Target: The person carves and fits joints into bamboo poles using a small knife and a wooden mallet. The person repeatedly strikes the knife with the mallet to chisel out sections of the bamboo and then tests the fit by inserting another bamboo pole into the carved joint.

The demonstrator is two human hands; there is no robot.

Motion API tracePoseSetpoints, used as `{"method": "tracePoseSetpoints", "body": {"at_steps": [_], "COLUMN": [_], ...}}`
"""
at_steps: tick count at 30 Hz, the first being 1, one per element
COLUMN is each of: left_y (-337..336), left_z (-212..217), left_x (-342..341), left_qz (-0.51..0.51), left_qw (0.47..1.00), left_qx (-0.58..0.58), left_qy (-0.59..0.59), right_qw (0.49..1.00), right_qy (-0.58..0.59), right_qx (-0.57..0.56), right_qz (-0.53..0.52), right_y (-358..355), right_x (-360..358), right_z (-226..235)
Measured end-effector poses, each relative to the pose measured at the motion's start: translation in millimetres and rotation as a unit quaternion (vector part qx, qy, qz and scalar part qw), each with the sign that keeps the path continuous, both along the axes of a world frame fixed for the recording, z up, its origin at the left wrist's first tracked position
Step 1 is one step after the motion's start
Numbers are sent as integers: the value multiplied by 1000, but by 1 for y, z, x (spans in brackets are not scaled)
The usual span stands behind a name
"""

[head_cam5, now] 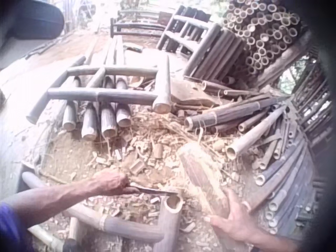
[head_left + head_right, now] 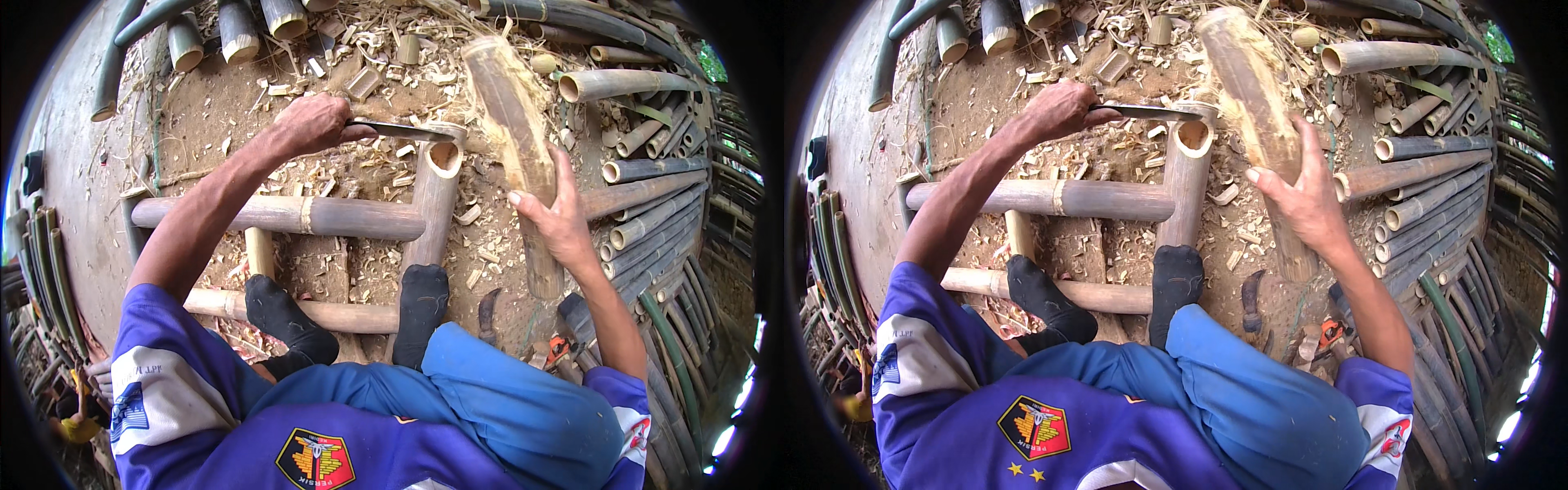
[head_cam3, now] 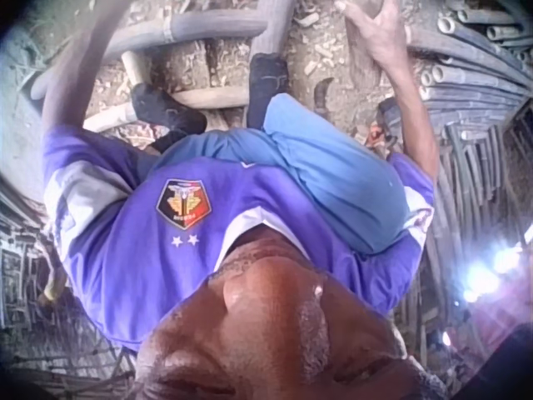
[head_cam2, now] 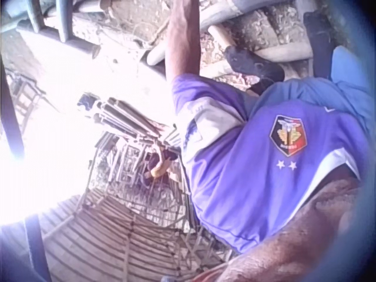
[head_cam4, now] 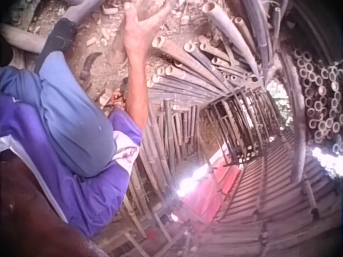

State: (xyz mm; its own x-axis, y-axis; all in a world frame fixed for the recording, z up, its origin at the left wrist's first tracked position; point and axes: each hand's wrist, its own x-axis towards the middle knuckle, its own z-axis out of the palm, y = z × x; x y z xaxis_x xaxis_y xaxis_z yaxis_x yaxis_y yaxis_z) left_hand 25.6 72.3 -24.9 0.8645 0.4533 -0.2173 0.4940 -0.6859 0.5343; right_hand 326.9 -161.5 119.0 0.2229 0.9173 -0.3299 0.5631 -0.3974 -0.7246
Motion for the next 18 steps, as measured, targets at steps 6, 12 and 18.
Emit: {"method": "tracePoseSetpoints", "body": {"at_steps": [6, 12, 18], "left_y": [-2, 5, 8], "left_z": [8, 6, -9], "left_x": [4, 6, 6], "left_qz": [-3, -12, -8], "left_qw": [996, 998, 991], "left_qx": [-2, -11, -98], "left_qy": [88, 58, 86], "right_qw": [972, 995, 980], "right_qy": [-108, -57, 46], "right_qx": [-164, -34, -186], "right_qz": [132, 79, 46], "right_y": [27, 43, 57], "right_x": [-14, -18, -18], "right_z": [4, -3, -2]}}
